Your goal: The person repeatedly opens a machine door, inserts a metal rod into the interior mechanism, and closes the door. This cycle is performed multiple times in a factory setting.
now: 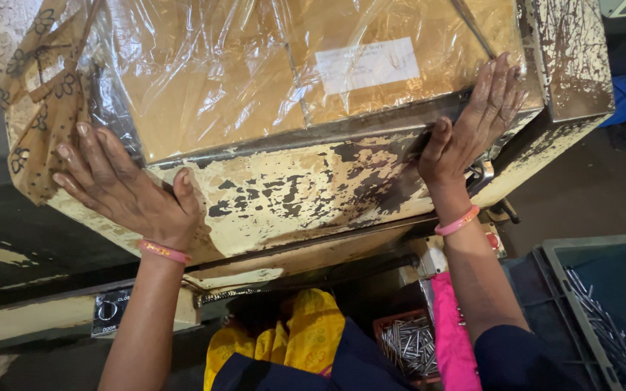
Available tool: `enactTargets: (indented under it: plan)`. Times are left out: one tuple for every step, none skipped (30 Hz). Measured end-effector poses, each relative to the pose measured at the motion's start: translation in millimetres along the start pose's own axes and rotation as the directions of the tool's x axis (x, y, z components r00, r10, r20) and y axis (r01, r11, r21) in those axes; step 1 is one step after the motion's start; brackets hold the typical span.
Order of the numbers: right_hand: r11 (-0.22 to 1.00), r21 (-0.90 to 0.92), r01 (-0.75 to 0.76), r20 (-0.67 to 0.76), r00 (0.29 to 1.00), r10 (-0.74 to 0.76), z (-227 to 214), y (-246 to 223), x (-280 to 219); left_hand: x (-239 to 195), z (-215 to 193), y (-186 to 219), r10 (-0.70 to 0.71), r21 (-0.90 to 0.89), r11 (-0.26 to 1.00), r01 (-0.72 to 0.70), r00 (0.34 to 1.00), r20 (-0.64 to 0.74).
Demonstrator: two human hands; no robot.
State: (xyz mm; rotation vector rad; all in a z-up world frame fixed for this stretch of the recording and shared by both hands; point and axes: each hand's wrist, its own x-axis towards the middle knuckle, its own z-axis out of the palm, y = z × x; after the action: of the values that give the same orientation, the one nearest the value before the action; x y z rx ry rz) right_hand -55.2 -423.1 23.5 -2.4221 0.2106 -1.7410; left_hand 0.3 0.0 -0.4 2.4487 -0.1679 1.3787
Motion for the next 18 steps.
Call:
enactTargets:
  plan:
    - [1.000, 0.000, 0.000, 0.000, 1.000, 0.000, -0.1, -0.1, 0.0, 0.0, 0.3, 0.0, -0.002, 0.003, 1.000, 0.002, 1.000, 0.000]
    - [1.000, -0.001, 0.000, 0.001, 1.000, 0.000, -0.4, -0.4, 0.1, 0.2, 0.6, 0.1, -0.003, 0.006, 1.000, 0.003, 1.000, 0.000]
    - [1.000, -0.001, 0.000, 0.001, 1.000, 0.000, -0.7, -0.7, 0.0, 0.3, 0.6, 0.2, -0.004, 0.009, 1.000, 0.004, 1.000, 0.000]
    - [1.000, 0.005, 0.002, 0.001, 1.000, -0.002, -0.8, -0.9, -0.1, 0.1, 0.6, 0.5, -0.006, 0.011, 1.000, 0.006, 1.000, 0.000]
    - [1.000, 0.012, 0.003, 0.002, 1.000, -0.003, -1.0, -1.1, -0.2, -0.1, 0.2, 0.7, -0.008, 0.014, 1.000, 0.008, 1.000, 0.000]
    - [1.000, 0.018, 0.005, 0.002, 1.000, -0.005, -1.3, -1.4, -0.2, -0.2, -0.2, 1.1, -0.010, 0.016, 1.000, 0.010, 1.000, 0.000]
    - [1.000, 0.016, 0.005, 0.000, 1.000, -0.005, -1.5, -1.8, 0.0, 0.0, -0.9, 1.3, -0.006, 0.018, 1.000, 0.006, 1.000, 0.002]
    - [1.000, 0.014, 0.006, -0.002, 1.000, -0.006, -1.7, -2.1, 0.4, 0.4, -1.5, 1.6, -0.001, 0.020, 1.000, 0.001, 1.000, 0.004]
    - [1.000, 0.012, 0.007, -0.005, 1.000, -0.007, -1.8, -2.2, 1.0, 1.0, -1.8, 1.9, 0.003, 0.022, 1.000, -0.003, 1.000, 0.005]
    - [1.000, 0.013, 0.007, -0.003, 1.000, -0.007, -2.1, -2.3, 1.1, 1.0, -2.4, 2.2, 0.003, 0.018, 1.000, -0.003, 1.000, 0.003]
    - [1.000, 0.015, 0.008, 0.000, 1.000, -0.008, -2.2, -2.2, 1.2, 0.9, -2.7, 2.5, 0.003, 0.013, 1.000, -0.003, 1.000, 0.001]
    - [1.000, 0.016, 0.009, 0.001, 1.000, -0.009, -2.0, -2.1, 1.5, 0.9, -2.6, 2.7, 0.003, 0.009, 1.000, -0.003, 1.000, -0.001]
    - [1.000, 0.012, 0.008, -0.005, 1.000, -0.008, -1.8, -2.2, 1.4, 0.7, -2.4, 2.7, 0.004, 0.017, 1.000, -0.004, 1.000, -0.003]
    - [1.000, 0.007, 0.007, -0.011, 1.000, -0.007, -1.8, -2.1, 1.2, 0.6, -2.1, 2.7, 0.006, 0.025, 1.000, -0.006, 1.000, -0.003]
    - [1.000, 0.003, 0.006, -0.017, 1.000, -0.006, -1.6, -2.2, 1.1, 0.6, -1.5, 2.2, 0.008, 0.032, 0.999, -0.008, 1.000, -0.003]
    - [1.000, 0.008, 0.008, -0.019, 1.000, -0.008, -1.5, -2.2, 0.8, 0.3, -0.8, 1.5, 0.010, 0.029, 1.000, -0.010, 1.000, -0.002]
    - [1.000, 0.013, 0.009, -0.020, 1.000, -0.009, -1.7, -2.1, 0.2, -0.3, 0.1, 0.5, 0.011, 0.027, 1.000, -0.011, 1.000, -0.002]
    - [1.000, 0.018, 0.011, -0.020, 1.000, -0.011, -1.8, -1.9, -0.2, -1.3, 1.1, -0.6, 0.012, 0.024, 1.000, -0.012, 1.000, 0.000]
